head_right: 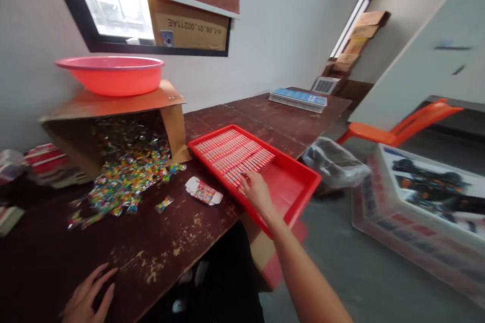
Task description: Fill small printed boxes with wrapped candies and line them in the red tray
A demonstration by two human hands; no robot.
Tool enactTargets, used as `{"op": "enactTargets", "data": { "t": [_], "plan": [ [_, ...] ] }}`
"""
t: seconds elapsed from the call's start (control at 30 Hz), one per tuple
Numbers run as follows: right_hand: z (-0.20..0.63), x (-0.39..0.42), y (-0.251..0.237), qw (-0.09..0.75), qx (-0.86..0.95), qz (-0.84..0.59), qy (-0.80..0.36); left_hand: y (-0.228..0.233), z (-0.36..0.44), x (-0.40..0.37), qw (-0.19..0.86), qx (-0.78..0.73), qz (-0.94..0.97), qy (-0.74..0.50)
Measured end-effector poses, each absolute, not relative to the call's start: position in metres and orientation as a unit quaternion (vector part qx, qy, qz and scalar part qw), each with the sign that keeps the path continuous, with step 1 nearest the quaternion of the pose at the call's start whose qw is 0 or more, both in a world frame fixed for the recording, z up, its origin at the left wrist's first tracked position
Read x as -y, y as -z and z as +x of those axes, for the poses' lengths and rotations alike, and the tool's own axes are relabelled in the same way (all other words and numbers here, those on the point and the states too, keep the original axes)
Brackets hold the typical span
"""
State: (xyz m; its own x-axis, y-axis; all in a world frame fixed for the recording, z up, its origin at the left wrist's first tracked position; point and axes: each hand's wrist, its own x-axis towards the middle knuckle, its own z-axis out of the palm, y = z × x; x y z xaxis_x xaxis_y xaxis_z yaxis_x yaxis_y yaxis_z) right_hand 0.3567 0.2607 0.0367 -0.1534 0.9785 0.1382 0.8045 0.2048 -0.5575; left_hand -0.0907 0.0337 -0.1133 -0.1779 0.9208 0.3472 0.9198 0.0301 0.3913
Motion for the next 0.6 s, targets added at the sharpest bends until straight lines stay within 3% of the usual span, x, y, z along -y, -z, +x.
{"op": "enactTargets", "data": {
  "t": [0.13,0.27,0.6],
  "plan": [
    [0.271,-0.246,-0.014,0.184,0.816,-0.528,-0.145,0.090,-0.071,-0.030,0.033,-0.739,0.621,-0.260],
    [0.232,-0.256,0.008,0.110,0.799,-0.582,-0.103,0.084,-0.067,-0.028,0.050,-0.740,0.611,-0.276],
    [0.252,-0.260,0.022,0.138,0.775,-0.610,-0.092,0.087,-0.061,-0.030,0.055,-0.730,0.596,-0.329]
  ]
}}
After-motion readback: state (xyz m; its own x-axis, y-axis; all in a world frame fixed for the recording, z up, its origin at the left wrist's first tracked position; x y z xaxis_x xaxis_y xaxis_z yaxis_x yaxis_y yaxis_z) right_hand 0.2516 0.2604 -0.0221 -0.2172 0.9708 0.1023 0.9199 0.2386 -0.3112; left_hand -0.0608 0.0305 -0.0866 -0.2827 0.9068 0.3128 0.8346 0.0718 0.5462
